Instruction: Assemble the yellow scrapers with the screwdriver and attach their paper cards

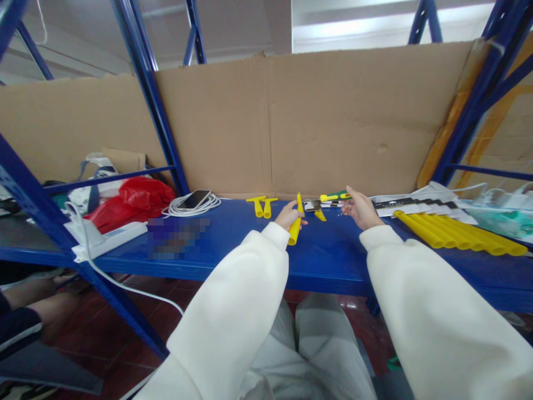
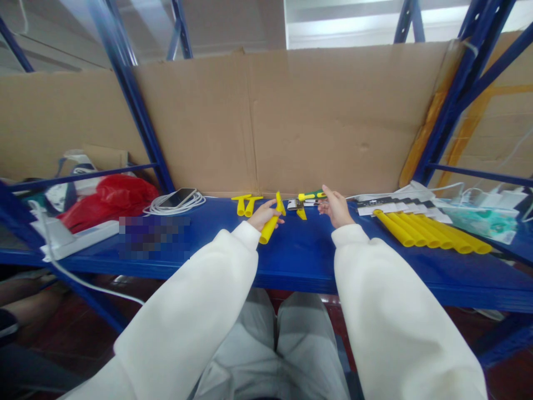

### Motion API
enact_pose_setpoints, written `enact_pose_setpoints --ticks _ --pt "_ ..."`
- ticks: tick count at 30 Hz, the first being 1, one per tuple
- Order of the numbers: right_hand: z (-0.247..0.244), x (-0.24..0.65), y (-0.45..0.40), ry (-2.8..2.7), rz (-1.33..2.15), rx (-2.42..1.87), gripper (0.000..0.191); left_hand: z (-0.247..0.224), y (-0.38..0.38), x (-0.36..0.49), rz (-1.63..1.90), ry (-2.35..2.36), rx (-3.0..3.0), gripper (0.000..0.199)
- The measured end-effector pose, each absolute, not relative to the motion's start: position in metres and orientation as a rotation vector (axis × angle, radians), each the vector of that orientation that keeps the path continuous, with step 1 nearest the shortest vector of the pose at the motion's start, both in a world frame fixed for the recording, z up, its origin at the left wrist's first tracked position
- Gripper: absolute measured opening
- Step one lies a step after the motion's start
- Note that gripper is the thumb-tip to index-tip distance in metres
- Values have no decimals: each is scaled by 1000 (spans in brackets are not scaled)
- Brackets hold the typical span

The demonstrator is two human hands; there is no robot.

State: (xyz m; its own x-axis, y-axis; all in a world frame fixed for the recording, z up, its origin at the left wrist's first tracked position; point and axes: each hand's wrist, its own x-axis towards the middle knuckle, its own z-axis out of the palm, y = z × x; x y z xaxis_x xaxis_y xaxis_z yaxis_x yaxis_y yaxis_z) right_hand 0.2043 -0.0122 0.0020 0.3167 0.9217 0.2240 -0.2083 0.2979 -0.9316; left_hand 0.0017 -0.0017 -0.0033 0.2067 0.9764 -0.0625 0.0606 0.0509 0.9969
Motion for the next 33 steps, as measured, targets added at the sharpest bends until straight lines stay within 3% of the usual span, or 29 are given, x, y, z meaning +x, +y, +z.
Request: enact_pose_setpoints --ticks 9,16,33 --pt "-1 205 -11 -986 897 -933 39 -4 -1 1 987 1121 1286 77" --pt "4 202 -16 -990 984 -864 21 -3 -2 1 1012 1121 1283 73" --pt "-5 208 -4 -1001 899 -936 42 0 -4 0 1030 1102 1276 71"
